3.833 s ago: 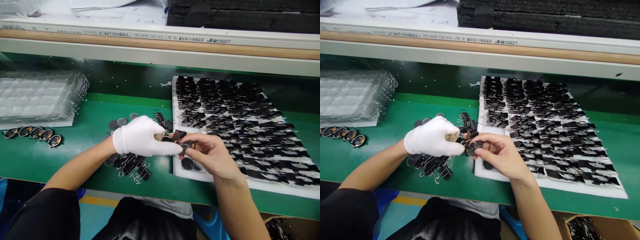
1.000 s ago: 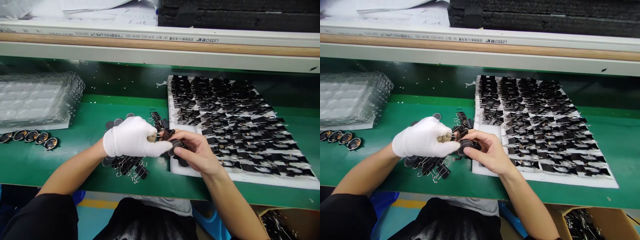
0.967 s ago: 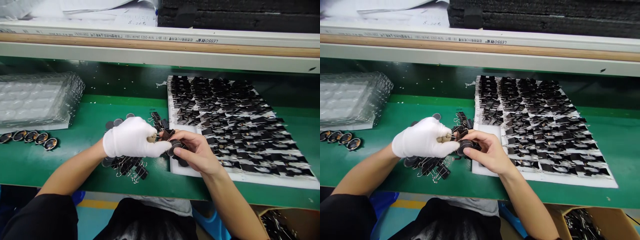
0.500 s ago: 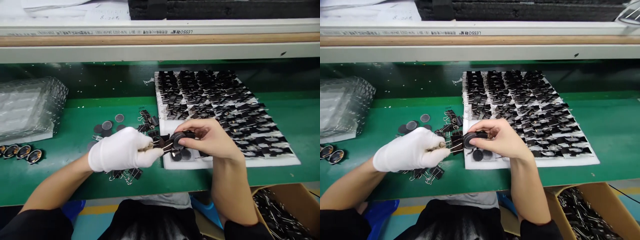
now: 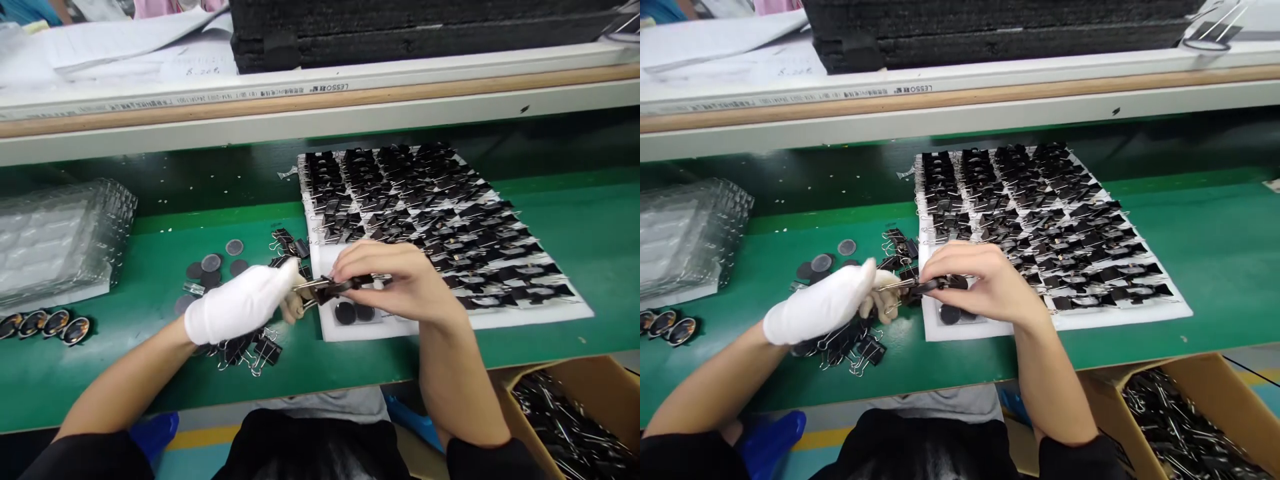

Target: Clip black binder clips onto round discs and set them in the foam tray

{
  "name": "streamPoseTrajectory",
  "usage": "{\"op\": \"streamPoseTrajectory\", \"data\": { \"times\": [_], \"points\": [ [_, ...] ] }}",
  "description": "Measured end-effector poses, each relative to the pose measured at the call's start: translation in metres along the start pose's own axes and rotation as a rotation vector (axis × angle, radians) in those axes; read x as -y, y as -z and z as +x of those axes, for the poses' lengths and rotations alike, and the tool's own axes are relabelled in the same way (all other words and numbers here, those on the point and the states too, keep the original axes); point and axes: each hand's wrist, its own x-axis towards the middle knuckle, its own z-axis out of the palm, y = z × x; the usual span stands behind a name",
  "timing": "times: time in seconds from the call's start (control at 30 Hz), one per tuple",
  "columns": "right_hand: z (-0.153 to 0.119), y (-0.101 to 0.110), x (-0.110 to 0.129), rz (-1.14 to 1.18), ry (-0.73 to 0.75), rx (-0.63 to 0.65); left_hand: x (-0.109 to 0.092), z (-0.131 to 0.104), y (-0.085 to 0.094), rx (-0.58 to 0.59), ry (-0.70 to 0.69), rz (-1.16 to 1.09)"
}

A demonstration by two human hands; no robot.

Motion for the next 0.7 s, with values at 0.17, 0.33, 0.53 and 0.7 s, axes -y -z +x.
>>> {"op": "streamPoseTrajectory", "data": {
  "times": [0.17, 0.33, 0.53, 0.7],
  "points": [
    [-0.001, 0.013, -0.001, -0.129, 0.127, -0.136, 0.006, 0.027, -0.01, -0.154, 0.09, -0.275],
    [-0.002, 0.034, -0.008, 0.218, 0.075, -0.85, 0.012, 0.062, -0.018, -0.618, -0.153, 0.501],
    [0.007, 0.034, -0.018, 0.507, -0.092, -1.007, 0.022, 0.09, -0.022, -0.841, -0.632, 1.188],
    [0.009, 0.029, -0.013, 0.519, -0.086, -0.937, 0.026, 0.096, -0.018, -0.852, -0.667, 1.179]
  ]
}}
